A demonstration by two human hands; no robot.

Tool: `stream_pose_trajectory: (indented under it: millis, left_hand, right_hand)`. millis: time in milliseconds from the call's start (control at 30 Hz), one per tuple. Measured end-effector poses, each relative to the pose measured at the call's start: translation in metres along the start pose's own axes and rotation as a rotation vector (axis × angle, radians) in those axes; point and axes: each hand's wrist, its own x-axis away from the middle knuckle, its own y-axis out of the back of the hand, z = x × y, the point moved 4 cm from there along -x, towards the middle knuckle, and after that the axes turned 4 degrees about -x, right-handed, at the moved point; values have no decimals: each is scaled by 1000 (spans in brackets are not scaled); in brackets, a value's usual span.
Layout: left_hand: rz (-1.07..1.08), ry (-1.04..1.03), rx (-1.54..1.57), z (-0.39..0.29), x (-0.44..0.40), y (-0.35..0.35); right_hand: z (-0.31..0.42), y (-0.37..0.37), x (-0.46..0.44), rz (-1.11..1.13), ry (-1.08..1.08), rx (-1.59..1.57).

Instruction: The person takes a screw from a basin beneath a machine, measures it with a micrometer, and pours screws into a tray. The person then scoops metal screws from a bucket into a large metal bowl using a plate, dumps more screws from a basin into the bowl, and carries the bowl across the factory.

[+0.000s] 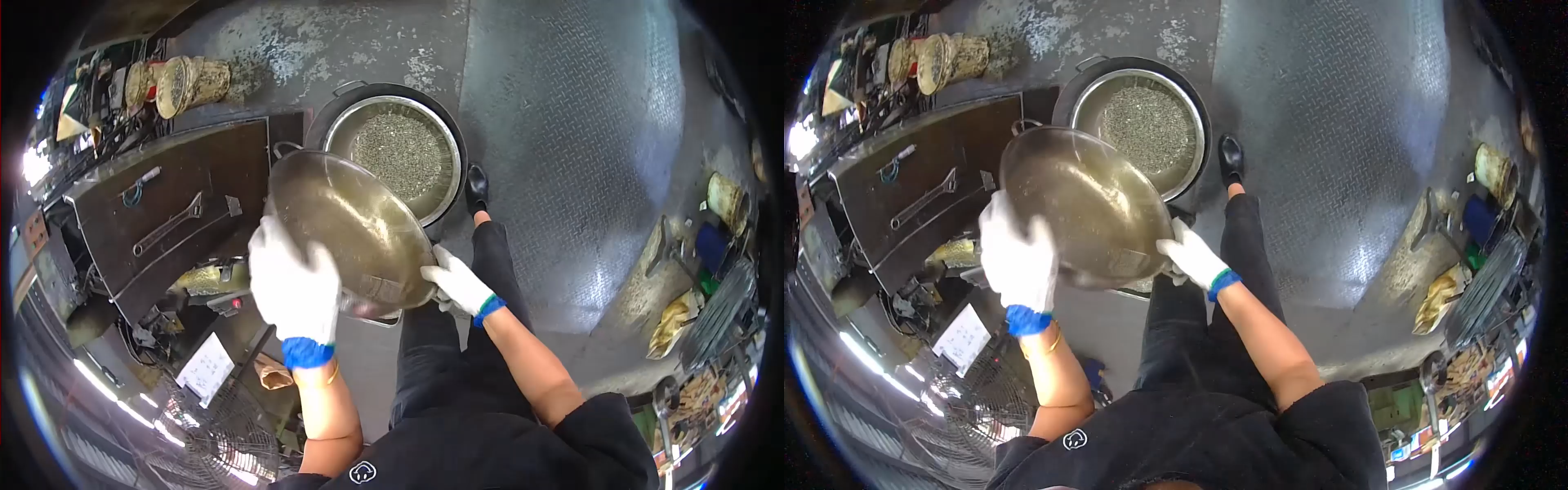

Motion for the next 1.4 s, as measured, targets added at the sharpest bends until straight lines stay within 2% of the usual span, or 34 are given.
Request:
stream_pose_trajectory:
  millis: [33, 67, 100, 200, 233, 300, 333, 367, 400, 433, 467, 500, 567, 600, 633, 700, 800, 867, 967, 1000, 1100, 1167, 1233, 1267, 1300, 1400]
  left_hand:
    - [24, 11, 2, 5, 2, -14]
    - [187, 130, 115, 16, 3, -29]
    - [161, 120, 189, 33, 11, -45]
    - [174, 298, 233, 85, 61, -76]
    - [180, 324, 238, 95, 82, -79]
    - [374, 639, 585, 115, 115, -87]
    - [373, 713, 829, 131, 143, -112]
    - [363, 780, 1071, 146, 173, -138]
    - [373, 950, 1151, 149, 194, -145]
    - [341, 909, 1175, 162, 222, -169]
    - [366, 1040, 1317, 160, 235, -168]
    - [388, 1165, 1465, 156, 246, -166]
    - [295, 1230, 1613, 166, 291, -204]
    - [218, 1266, 1748, 168, 298, -210]
    - [202, 1285, 1763, 173, 309, -214]
    - [203, 1488, 2088, 176, 302, -203]
    - [197, 1607, 2181, 196, 328, -265]
    - [181, 1636, 2294, 206, 350, -343]
    - [218, 1603, 2364, 205, 342, -396]
    - [234, 1369, 2114, 207, 335, -402]
    - [140, 1620, 2366, 191, 313, -401]
    - [291, 1471, 2628, 181, 298, -378]
    - [391, 1493, 2247, 184, 305, -345]
    - [437, 1440, 2142, 190, 305, -328]
    - [425, 1415, 2149, 191, 309, -322]
    - [346, 1333, 1848, 197, 312, -294]
  right_hand:
    - [-19, 8, -18, 62, -28, -6]
    - [-48, 15, -38, 28, 8, 29]
    - [-55, 23, -57, -6, 65, 74]
    - [-32, 19, -35, -126, 169, 267]
    - [-58, 35, -58, -208, 337, 440]
    - [-1, 4, -16, -341, 424, 846]
    - [-22, 12, -36, -351, 417, 640]
    - [-5, -1, -29, -343, 423, 821]
    - [6, -18, -23, -332, 456, 871]
    - [12, -33, -22, -324, 492, 920]
    - [10, -42, -28, -330, 611, 998]
    - [17, -63, -25, -306, 617, 1022]
    - [27, -100, -22, -226, 497, 987]
    - [23, -116, -27, -151, 699, 969]
    - [17, -126, -33, -136, 696, 993]
    - [8, -150, -44, -47, 566, 780]
    - [-13, -162, -58, -4, 455, 695]
    - [-19, -177, -51, -2, 320, 615]
    - [-36, -162, -56, -66, 325, 681]
    - [-39, -160, -52, -76, 307, 650]
    - [-43, -149, -36, -120, 268, 729]
    - [-43, -143, -19, -172, 259, 721]
    - [-40, -127, -3, -198, 246, 719]
    - [-36, -116, 5, -200, 255, 745]
    - [-30, -106, 16, -201, 263, 771]
    - [-2, -69, 53, -262, 310, 891]
